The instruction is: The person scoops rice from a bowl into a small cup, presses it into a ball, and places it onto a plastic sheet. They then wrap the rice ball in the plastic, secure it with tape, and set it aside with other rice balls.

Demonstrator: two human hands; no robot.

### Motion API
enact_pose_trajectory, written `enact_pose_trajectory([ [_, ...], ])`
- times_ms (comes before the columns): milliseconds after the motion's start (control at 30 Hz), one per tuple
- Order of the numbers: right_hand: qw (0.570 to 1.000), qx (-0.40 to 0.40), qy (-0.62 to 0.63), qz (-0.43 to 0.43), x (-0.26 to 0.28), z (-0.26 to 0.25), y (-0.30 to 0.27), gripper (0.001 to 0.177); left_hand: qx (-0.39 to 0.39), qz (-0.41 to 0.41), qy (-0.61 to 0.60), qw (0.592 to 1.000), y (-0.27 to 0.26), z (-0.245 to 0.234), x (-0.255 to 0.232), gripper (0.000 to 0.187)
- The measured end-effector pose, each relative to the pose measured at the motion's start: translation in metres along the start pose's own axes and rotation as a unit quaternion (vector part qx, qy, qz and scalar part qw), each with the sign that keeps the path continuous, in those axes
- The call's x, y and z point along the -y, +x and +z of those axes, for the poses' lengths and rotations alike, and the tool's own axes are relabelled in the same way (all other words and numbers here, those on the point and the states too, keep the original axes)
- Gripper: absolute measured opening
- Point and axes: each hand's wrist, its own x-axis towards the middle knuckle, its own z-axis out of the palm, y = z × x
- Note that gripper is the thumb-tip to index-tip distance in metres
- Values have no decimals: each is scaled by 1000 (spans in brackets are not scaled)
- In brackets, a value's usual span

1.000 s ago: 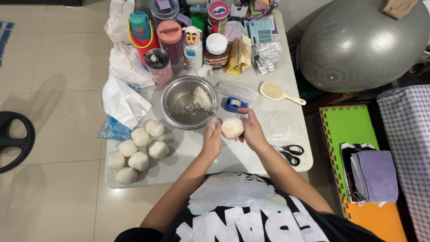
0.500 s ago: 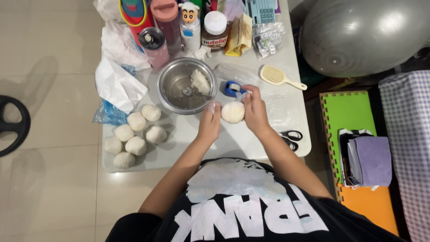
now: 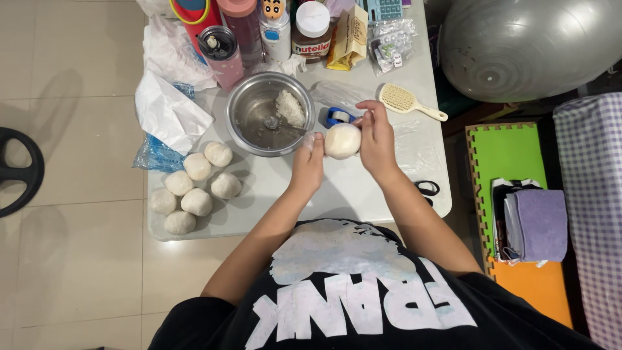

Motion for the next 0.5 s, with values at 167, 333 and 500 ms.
enact_pose_trajectory([
  [167,968,48,124,212,4,0,4,19,-22,173,57,983,-5,-5,-69,42],
  [333,973,38,100,206,0,4,2,20,14,-15,-108,994,4,1,-31,40],
  [500,990,-2,22,143,-5,6,3,26,34,-208,-231,950,4,5,-18,42],
])
